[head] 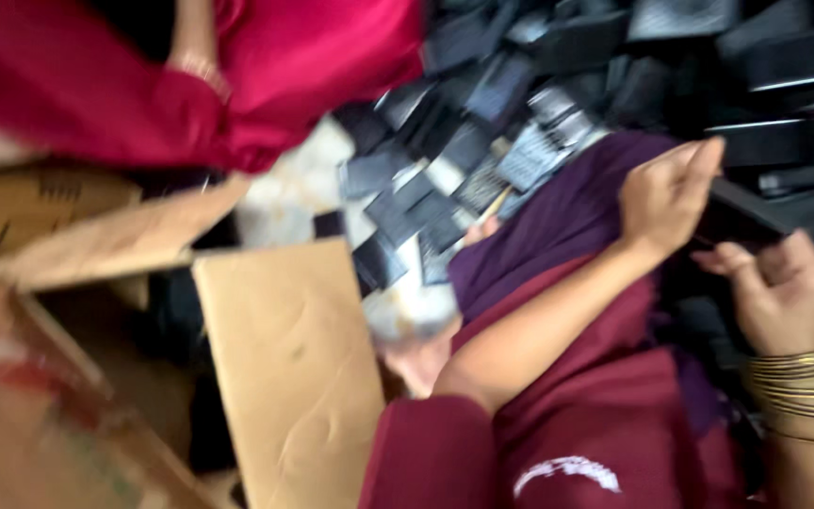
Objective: The person sits on the floor among a large pile of black plastic boxes and handles them one at a time, picking each up, turning it over in both hands, and tossing it back onto the pile. Another worker nearby performs the same handling of the plastic parts.
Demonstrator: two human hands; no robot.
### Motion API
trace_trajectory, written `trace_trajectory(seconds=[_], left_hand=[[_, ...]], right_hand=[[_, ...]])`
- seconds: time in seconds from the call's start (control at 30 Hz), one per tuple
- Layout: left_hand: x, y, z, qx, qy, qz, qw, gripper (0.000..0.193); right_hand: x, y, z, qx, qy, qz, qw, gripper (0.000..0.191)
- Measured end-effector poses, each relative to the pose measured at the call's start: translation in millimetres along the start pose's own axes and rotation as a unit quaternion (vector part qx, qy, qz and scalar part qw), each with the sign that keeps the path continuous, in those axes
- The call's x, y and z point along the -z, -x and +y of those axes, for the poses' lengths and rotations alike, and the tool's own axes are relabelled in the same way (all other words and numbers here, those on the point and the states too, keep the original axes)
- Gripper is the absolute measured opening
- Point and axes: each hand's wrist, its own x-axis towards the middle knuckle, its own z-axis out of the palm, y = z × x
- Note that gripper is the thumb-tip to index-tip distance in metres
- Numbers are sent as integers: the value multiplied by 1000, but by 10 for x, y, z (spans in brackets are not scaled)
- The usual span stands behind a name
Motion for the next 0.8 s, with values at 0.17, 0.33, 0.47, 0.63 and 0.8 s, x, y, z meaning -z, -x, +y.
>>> trace_trajectory(seconds=[0.17,0.33,0.47,0.63,0.8], left_hand=[[64,9,346,-157,-39,-36,986,40],[-33,82,343,-97,-3,-41,994,45],[-74,133,470,-129,95,-181,970,44],[-53,260,687,-179,-54,-239,953,47],[-4,396,818,-323,-64,-293,898,52]], right_hand=[[189,168,-264,-37,199,72,977,32],[361,222,-479,-63,246,47,966,38],[536,324,-347,-27,25,60,998,28],[866,378,65,-133,-47,-11,990,34],[1775,474,225,-106,32,-37,993,36]])
